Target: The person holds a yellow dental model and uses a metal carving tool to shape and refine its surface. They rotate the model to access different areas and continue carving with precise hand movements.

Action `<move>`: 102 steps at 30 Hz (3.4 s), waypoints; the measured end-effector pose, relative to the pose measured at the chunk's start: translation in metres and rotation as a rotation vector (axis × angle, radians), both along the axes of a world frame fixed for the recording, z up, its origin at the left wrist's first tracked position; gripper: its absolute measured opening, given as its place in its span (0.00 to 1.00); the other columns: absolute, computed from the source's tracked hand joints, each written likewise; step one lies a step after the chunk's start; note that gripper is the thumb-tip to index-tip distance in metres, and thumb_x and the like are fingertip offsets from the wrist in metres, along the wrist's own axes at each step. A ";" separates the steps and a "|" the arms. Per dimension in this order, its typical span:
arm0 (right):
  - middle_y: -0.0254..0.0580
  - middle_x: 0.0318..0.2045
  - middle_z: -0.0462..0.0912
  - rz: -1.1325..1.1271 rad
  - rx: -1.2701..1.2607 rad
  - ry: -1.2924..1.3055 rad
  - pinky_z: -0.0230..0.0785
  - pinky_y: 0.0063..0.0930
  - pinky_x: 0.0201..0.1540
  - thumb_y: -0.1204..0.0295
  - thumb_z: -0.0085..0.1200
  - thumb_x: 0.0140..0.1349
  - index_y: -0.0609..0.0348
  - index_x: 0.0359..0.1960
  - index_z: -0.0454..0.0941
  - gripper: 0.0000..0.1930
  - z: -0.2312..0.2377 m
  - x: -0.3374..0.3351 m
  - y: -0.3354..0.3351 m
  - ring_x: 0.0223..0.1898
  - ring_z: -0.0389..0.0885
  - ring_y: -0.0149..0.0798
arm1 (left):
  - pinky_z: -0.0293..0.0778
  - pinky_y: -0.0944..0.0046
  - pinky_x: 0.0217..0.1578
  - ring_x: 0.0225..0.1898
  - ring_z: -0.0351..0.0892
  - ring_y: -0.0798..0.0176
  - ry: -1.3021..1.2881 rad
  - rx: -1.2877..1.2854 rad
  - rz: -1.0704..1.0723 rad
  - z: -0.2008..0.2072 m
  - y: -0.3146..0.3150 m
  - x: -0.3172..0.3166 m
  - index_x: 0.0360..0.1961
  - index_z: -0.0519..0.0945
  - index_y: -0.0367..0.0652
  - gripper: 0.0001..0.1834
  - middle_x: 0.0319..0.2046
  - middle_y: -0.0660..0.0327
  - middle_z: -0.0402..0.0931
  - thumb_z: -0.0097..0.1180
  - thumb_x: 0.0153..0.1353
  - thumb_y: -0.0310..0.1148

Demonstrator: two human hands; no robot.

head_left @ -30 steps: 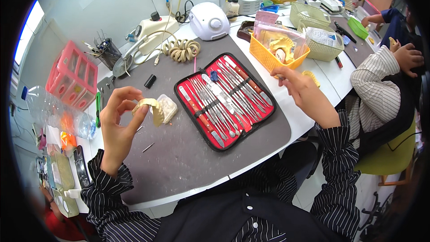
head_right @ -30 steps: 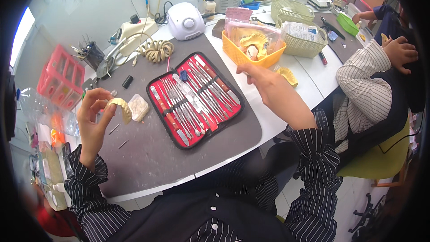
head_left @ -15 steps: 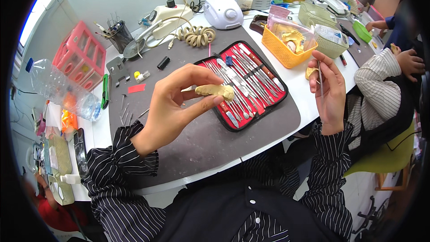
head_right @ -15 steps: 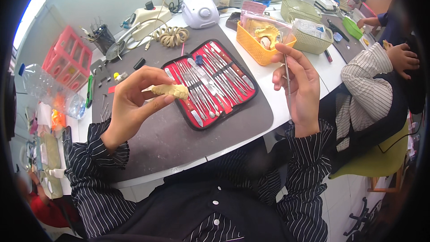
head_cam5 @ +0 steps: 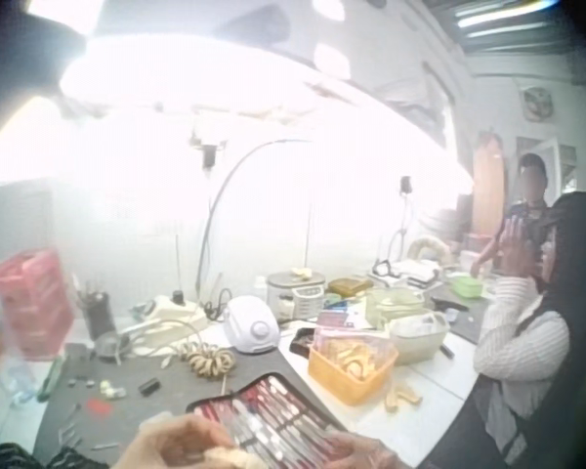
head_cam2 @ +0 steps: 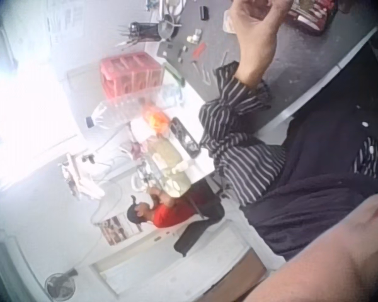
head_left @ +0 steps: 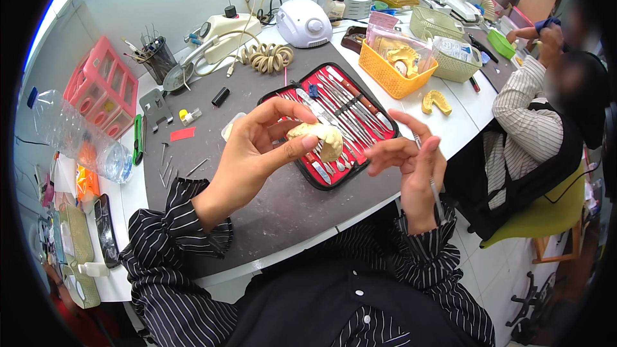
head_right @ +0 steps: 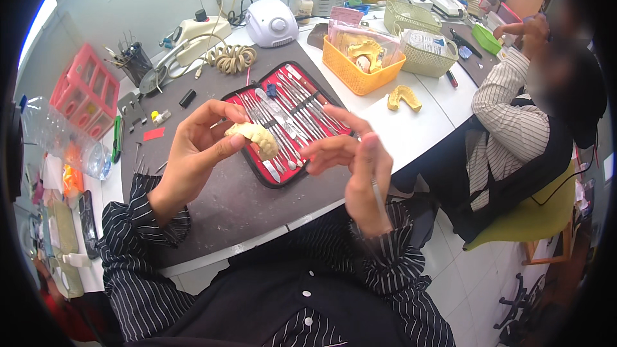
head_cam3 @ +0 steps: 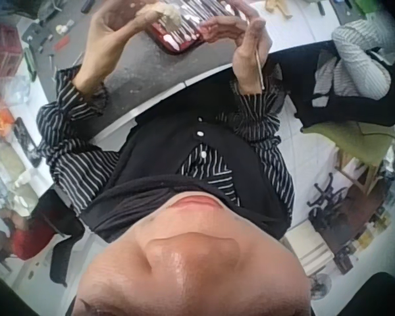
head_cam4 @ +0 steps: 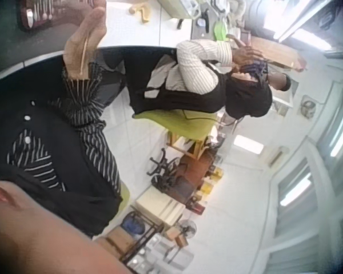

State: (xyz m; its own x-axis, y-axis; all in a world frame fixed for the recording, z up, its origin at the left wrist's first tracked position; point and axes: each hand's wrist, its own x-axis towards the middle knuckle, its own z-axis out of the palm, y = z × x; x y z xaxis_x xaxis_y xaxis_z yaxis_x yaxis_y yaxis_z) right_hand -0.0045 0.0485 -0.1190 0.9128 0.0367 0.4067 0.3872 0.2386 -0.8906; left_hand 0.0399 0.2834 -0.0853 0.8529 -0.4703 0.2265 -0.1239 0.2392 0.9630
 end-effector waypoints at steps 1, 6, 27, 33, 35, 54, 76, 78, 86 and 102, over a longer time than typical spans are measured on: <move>0.43 0.40 0.82 -0.082 -0.101 -0.005 0.73 0.20 0.36 0.56 0.39 0.73 0.64 0.53 0.72 0.22 0.001 -0.002 0.007 0.34 0.77 0.29 | 0.71 0.65 0.51 0.51 0.73 0.68 0.033 -0.009 -0.001 -0.001 0.000 0.001 0.46 0.73 0.39 0.15 0.46 0.62 0.72 0.62 0.59 0.27; 0.39 0.40 0.83 -0.332 -0.536 -0.146 0.68 0.20 0.36 0.68 0.63 0.58 0.61 0.45 0.80 0.15 0.000 -0.004 0.027 0.33 0.76 0.28 | 0.72 0.68 0.50 0.51 0.73 0.70 0.057 -0.079 -0.016 -0.010 0.001 0.004 0.47 0.71 0.40 0.16 0.47 0.63 0.72 0.61 0.61 0.30; 0.42 0.33 0.84 -0.549 -0.674 -0.432 0.70 0.31 0.40 0.81 0.67 0.45 0.57 0.41 0.83 0.18 0.006 0.014 0.031 0.36 0.78 0.42 | 0.68 0.62 0.57 0.54 0.73 0.66 -0.288 0.039 0.001 -0.014 0.001 0.006 0.50 0.70 0.36 0.18 0.49 0.58 0.73 0.60 0.61 0.27; 0.41 0.32 0.83 -0.435 -0.584 -0.394 0.69 0.28 0.39 0.78 0.67 0.47 0.57 0.42 0.84 0.17 0.012 0.021 0.028 0.34 0.77 0.37 | 0.70 0.62 0.55 0.51 0.76 0.65 -0.394 0.153 0.020 -0.008 0.007 0.007 0.49 0.75 0.34 0.16 0.46 0.58 0.76 0.59 0.59 0.19; 0.39 0.33 0.83 -0.378 -0.546 -0.336 0.68 0.26 0.39 0.75 0.67 0.50 0.58 0.43 0.84 0.17 0.014 0.023 0.027 0.33 0.75 0.32 | 0.71 0.62 0.55 0.49 0.77 0.65 -0.444 0.183 0.083 -0.003 0.005 0.002 0.48 0.75 0.33 0.16 0.44 0.58 0.77 0.60 0.57 0.19; 0.44 0.32 0.85 -0.504 -0.390 -0.255 0.67 0.30 0.45 0.71 0.51 0.65 0.63 0.38 0.83 0.10 -0.021 0.030 0.033 0.35 0.79 0.37 | 0.83 0.64 0.40 0.38 0.82 0.66 -0.942 0.507 0.634 0.043 0.020 -0.011 0.37 0.82 0.35 0.12 0.35 0.57 0.81 0.66 0.49 0.19; 0.44 0.34 0.85 -0.509 -0.395 -0.226 0.69 0.28 0.45 0.75 0.50 0.65 0.64 0.41 0.82 0.09 -0.021 0.027 0.041 0.37 0.80 0.37 | 0.82 0.67 0.37 0.34 0.82 0.69 -0.974 0.712 0.744 0.040 0.028 -0.003 0.36 0.84 0.36 0.11 0.32 0.60 0.82 0.66 0.49 0.21; 0.44 0.34 0.85 -0.512 -0.443 -0.234 0.69 0.28 0.45 0.76 0.50 0.64 0.64 0.41 0.82 0.09 -0.021 0.026 0.039 0.37 0.80 0.38 | 0.82 0.67 0.37 0.35 0.82 0.69 -0.991 0.694 0.746 0.040 0.029 -0.001 0.36 0.84 0.36 0.11 0.33 0.60 0.82 0.66 0.49 0.21; 0.44 0.34 0.84 -0.502 -0.473 -0.243 0.69 0.28 0.44 0.77 0.50 0.63 0.65 0.40 0.82 0.09 -0.017 0.024 0.042 0.37 0.80 0.38 | 0.81 0.65 0.42 0.36 0.82 0.67 -0.906 0.577 0.726 0.043 0.031 0.005 0.37 0.81 0.34 0.11 0.33 0.58 0.81 0.64 0.50 0.20; 0.44 0.34 0.84 -0.519 -0.501 -0.262 0.69 0.28 0.44 0.79 0.51 0.62 0.65 0.41 0.81 0.09 -0.018 0.024 0.043 0.36 0.80 0.38 | 0.73 0.57 0.56 0.54 0.76 0.58 -0.393 0.068 0.320 0.034 0.036 0.017 0.43 0.68 0.35 0.10 0.48 0.49 0.76 0.54 0.62 0.23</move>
